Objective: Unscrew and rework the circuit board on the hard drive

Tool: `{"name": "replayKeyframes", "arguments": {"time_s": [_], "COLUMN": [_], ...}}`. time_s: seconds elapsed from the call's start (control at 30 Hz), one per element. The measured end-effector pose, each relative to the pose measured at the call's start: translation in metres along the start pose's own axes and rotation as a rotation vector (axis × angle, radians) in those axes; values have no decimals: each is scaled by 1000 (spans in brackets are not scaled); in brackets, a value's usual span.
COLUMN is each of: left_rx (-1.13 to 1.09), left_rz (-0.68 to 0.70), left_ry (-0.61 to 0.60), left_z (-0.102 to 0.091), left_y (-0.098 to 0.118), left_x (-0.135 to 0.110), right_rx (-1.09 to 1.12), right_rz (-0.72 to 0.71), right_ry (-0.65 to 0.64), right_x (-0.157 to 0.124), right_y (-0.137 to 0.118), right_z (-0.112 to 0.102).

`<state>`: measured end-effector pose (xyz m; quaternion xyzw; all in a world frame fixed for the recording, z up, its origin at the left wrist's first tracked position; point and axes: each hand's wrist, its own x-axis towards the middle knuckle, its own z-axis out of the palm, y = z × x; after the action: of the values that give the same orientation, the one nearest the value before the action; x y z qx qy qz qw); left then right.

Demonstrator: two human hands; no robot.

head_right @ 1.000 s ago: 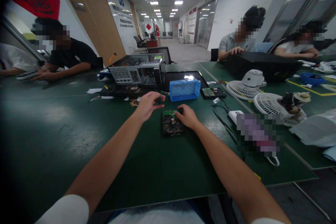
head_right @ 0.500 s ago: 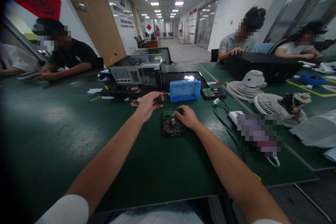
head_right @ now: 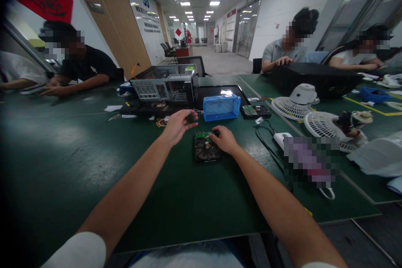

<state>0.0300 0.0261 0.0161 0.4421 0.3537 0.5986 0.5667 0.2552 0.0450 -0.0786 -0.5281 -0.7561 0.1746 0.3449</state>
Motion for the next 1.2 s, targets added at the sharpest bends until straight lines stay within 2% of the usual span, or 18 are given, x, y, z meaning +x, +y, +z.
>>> {"name": "replayKeyframes", "arguments": {"time_s": [0.33, 0.57, 0.77, 1.2], "left_rx": [41, 48, -6, 61], "left_rz": [-2, 4, -20, -24], "left_ry": [-1, 41, 52, 15], "left_z": [2, 1, -2, -2], "left_y": [0, 0, -2, 2], "left_x": [-2, -1, 0, -1], "right_rx": [4, -7, -30, -13], "right_rz": [4, 4, 6, -6], "right_ry": [-15, -14, -17, -11], "right_x": [0, -1, -1, -1], "right_y": [-1, -3, -6, -6], "right_z": [-1, -2, -3, -3]}}
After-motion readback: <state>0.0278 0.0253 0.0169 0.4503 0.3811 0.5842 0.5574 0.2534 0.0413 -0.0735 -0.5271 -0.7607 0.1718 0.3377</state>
